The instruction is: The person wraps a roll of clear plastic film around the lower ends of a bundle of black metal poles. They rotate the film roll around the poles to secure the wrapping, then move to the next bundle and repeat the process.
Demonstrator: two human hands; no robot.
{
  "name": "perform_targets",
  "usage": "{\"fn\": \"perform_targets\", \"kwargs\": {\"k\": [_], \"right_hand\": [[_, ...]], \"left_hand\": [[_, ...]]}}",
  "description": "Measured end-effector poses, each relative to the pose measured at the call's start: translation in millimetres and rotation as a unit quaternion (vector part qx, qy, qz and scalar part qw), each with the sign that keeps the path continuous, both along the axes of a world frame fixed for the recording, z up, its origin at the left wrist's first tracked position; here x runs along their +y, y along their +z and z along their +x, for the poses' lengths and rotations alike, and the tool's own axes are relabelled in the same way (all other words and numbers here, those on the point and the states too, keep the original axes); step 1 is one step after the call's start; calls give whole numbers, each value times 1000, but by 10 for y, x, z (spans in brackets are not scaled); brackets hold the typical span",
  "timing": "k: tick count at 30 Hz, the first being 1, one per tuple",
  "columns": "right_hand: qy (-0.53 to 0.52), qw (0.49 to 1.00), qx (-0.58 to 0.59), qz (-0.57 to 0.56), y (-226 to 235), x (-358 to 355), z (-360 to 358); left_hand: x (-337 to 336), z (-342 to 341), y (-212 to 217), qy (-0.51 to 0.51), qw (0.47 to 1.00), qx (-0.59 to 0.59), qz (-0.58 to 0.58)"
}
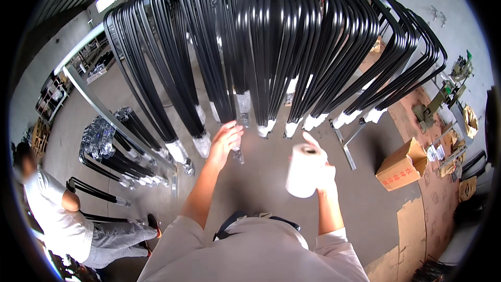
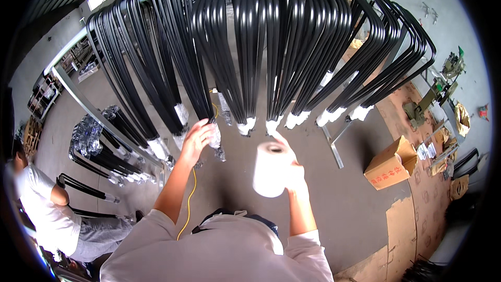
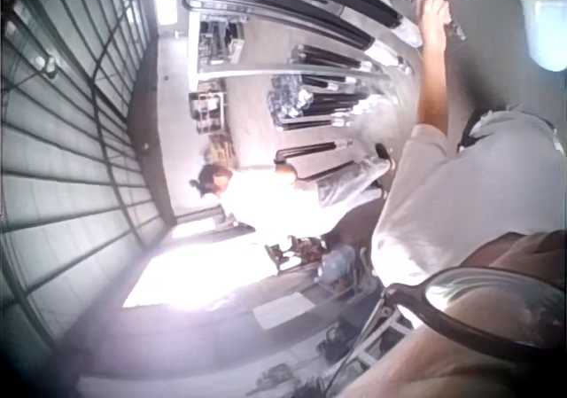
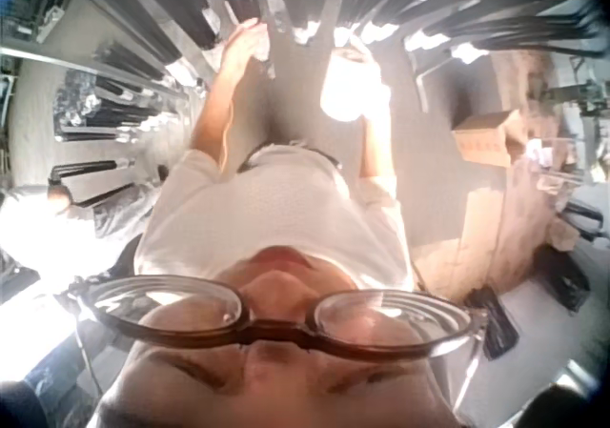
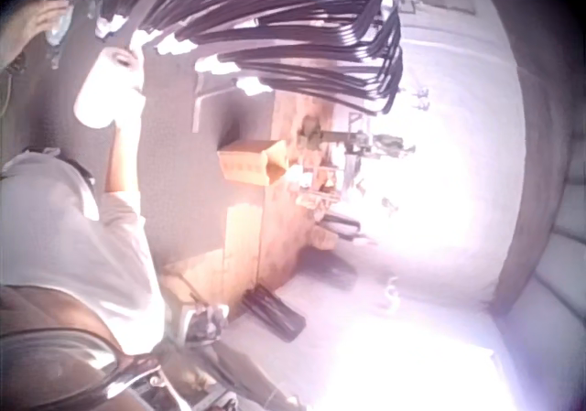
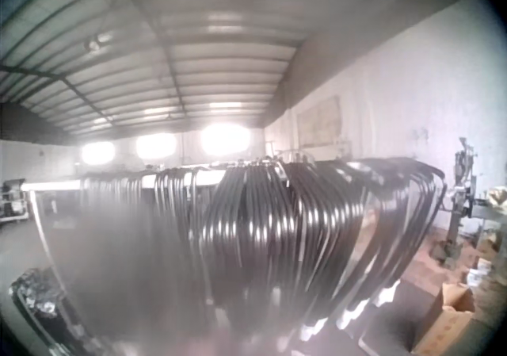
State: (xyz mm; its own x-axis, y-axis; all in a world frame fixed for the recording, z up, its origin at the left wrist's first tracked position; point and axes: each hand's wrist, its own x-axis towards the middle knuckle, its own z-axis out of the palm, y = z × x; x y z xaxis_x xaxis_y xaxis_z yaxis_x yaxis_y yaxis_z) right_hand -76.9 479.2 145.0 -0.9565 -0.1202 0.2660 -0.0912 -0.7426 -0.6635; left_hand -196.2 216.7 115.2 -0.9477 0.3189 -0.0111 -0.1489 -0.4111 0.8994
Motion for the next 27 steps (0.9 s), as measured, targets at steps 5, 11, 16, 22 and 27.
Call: {"fn": "perform_targets", "kwargs": {"k": [5, 11, 16, 22, 27], "right_hand": [[-38, 996, 67, 36, 600, -95, -842], [-206, 960, 132, 135, 972, -442, -1251], [-192, 933, 155, 260, 1228, -597, -1310], [-182, 953, 174, 169, 1662, -640, -1881], [-208, 941, 189, 191, 2125, -480, -2479]], "left_hand": [[509, -579, 533, 82, 920, 332, -193], [703, -1112, 638, 5, 929, 208, -307], [803, -1129, 702, 171, 912, 339, -155], [892, -1488, 1154, 201, 913, 335, -119], [1057, -1953, 1560, 173, 925, 324, -101]]}}
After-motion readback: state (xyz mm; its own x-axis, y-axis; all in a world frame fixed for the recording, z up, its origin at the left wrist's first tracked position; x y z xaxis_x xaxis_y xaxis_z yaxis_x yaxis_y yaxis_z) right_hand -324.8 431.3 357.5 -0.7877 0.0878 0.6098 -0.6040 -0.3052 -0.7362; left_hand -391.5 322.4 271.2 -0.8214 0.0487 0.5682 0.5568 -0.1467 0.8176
